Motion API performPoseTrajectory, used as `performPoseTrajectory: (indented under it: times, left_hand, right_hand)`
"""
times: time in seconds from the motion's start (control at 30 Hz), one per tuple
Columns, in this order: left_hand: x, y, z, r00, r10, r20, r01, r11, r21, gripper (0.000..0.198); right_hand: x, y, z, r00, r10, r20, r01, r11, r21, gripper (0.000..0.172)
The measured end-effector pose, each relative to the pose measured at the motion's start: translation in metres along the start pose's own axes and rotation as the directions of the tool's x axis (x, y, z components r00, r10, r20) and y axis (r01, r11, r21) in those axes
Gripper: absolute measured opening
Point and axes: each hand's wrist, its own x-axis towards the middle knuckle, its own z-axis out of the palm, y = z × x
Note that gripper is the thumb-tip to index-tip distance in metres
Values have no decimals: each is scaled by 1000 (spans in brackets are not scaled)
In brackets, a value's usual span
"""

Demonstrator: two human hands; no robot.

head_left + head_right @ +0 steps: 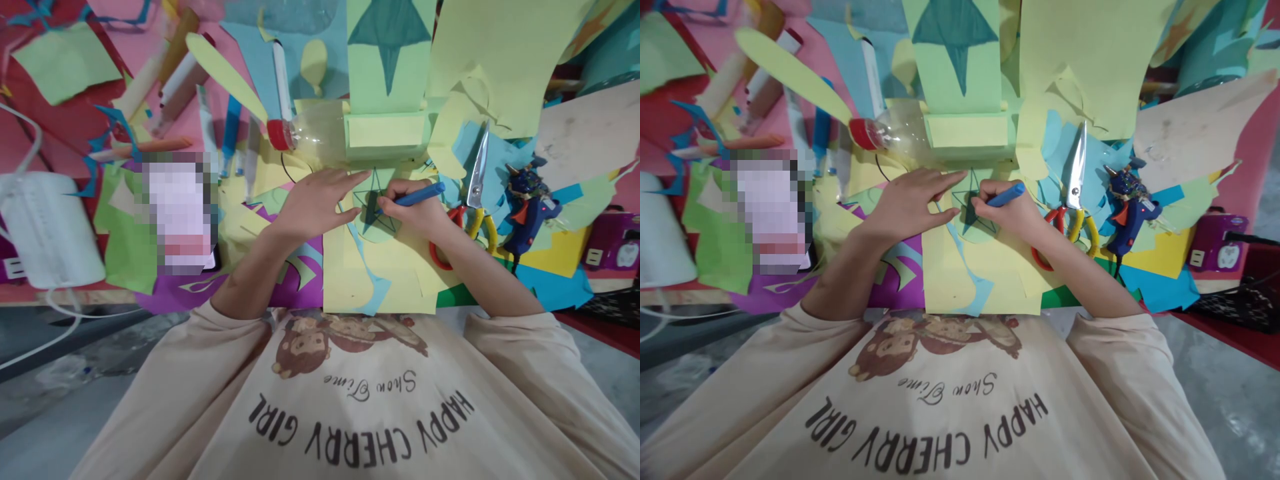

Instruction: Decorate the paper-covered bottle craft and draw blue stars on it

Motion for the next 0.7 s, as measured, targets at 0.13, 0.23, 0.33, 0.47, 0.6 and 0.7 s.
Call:
performPoseTrajectory:
  times: [0.13,0.23,0.33,0.47,0.6,0.7]
  left_hand:
    - [0,1,-1,1000,-3,12,3,1000,-5,63]
    - [0,0,0,1000,6,11,-6,1000,-12,63]
    - [0,-1,0,1000,13,5,-13,1000,-6,63]
    - [0,-2,1,1000,13,4,-13,1000,-3,63]
    - [0,-1,1,1000,10,6,-10,1000,8,63]
    - [0,0,0,1000,8,12,-8,1000,17,62]
  right_hand:
    - [-1,0,0,1000,-10,9,11,1000,-29,35]
    - [-1,0,0,1000,-25,7,25,999,-28,34]
    - [-1,0,0,1000,-16,12,16,1000,2,32]
    - [-2,0,-1,999,-1,44,0,1000,3,37]
    - [-1,2,-1,1000,-9,18,9,1000,6,37]
    - [0,2,-1,1000,-3,-21,3,1000,-8,36]
